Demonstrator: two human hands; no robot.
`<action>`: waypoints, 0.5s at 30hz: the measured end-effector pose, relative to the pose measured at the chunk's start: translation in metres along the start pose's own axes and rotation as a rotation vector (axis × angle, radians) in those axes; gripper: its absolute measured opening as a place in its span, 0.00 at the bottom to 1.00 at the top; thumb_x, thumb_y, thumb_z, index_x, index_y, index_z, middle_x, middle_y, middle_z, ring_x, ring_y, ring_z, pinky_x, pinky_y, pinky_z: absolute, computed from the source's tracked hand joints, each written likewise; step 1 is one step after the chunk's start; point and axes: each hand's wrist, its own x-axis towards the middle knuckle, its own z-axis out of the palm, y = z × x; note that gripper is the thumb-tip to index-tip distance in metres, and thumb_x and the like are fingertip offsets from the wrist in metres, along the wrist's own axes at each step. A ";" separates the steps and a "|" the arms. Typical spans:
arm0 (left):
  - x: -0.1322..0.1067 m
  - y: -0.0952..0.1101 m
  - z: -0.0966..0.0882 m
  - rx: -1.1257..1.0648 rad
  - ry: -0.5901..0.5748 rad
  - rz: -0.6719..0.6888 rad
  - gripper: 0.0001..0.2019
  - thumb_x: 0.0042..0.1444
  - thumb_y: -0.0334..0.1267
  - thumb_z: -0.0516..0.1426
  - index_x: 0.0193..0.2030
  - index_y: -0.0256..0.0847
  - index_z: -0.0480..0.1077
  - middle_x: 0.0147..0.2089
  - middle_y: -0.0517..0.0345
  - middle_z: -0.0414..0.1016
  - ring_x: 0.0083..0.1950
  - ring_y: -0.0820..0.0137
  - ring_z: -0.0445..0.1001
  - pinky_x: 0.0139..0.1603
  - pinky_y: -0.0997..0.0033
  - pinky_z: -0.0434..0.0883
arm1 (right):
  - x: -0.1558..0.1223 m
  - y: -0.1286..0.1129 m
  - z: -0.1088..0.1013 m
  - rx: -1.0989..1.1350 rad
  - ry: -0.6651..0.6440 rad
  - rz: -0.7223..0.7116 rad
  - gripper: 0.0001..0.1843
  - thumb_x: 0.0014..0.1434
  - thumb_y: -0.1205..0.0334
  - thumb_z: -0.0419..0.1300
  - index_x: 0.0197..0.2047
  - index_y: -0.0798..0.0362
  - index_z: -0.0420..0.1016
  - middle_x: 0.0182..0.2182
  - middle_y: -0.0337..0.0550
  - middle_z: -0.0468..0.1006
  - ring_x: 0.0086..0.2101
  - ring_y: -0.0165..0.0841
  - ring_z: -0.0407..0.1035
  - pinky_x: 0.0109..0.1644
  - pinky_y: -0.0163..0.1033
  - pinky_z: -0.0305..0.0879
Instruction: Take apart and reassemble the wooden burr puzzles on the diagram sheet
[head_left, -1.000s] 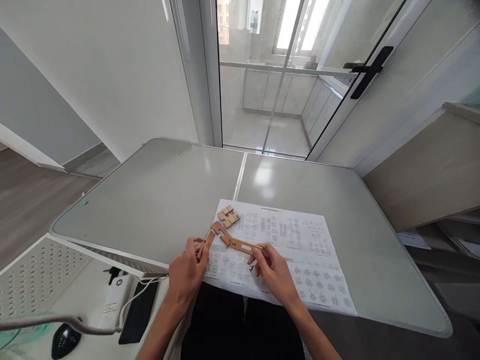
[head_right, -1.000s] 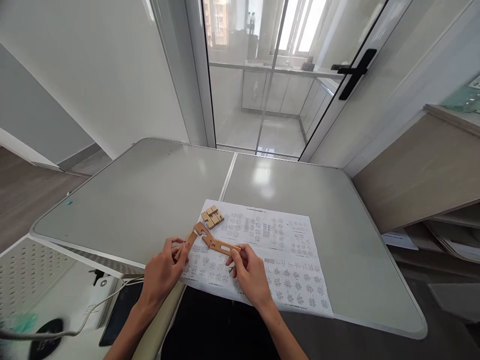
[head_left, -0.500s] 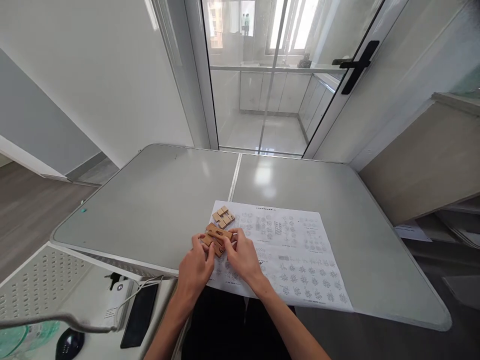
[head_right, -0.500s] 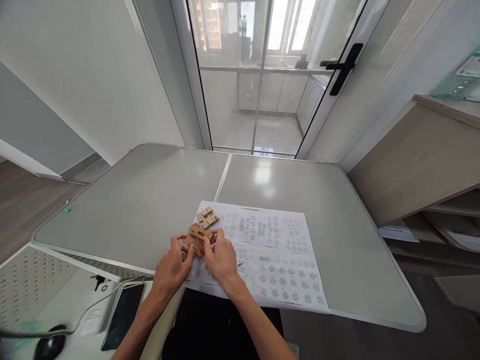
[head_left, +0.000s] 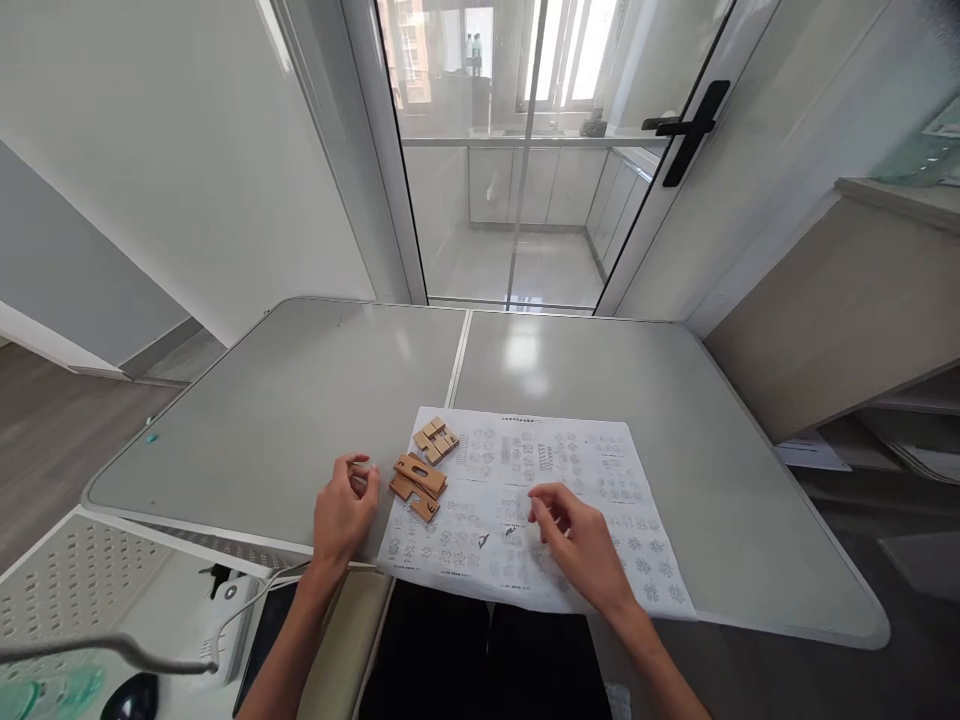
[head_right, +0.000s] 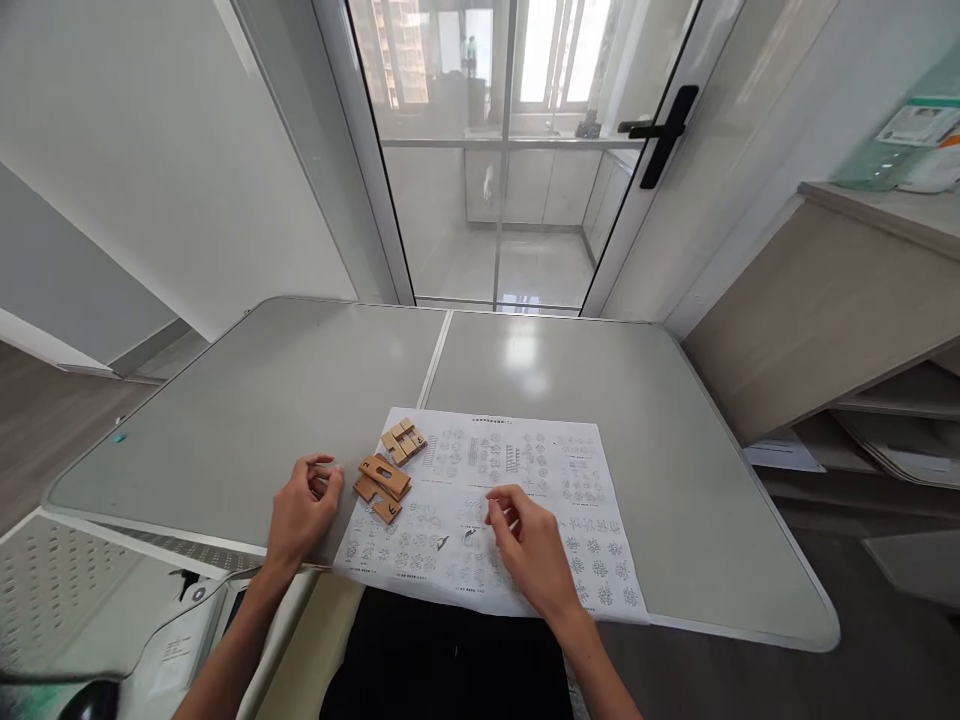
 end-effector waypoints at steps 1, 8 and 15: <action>0.006 0.000 0.001 -0.014 0.011 0.009 0.19 0.64 0.53 0.53 0.53 0.42 0.68 0.38 0.56 0.83 0.34 0.62 0.80 0.43 0.63 0.74 | -0.003 0.005 -0.008 -0.016 0.023 0.014 0.21 0.73 0.40 0.55 0.46 0.49 0.78 0.32 0.43 0.81 0.27 0.36 0.70 0.31 0.41 0.67; 0.030 -0.001 0.007 -0.091 -0.004 0.054 0.21 0.63 0.56 0.54 0.51 0.42 0.71 0.31 0.59 0.81 0.33 0.62 0.80 0.43 0.64 0.75 | -0.010 0.034 -0.033 -0.010 0.100 0.061 0.24 0.73 0.39 0.54 0.49 0.50 0.78 0.32 0.44 0.80 0.28 0.38 0.69 0.32 0.42 0.64; 0.028 -0.005 0.002 -0.129 -0.011 0.052 0.22 0.62 0.59 0.55 0.47 0.42 0.75 0.30 0.59 0.80 0.33 0.63 0.80 0.39 0.66 0.75 | -0.008 0.043 -0.031 0.049 0.115 0.020 0.23 0.73 0.39 0.54 0.43 0.50 0.78 0.31 0.44 0.80 0.27 0.37 0.68 0.32 0.42 0.65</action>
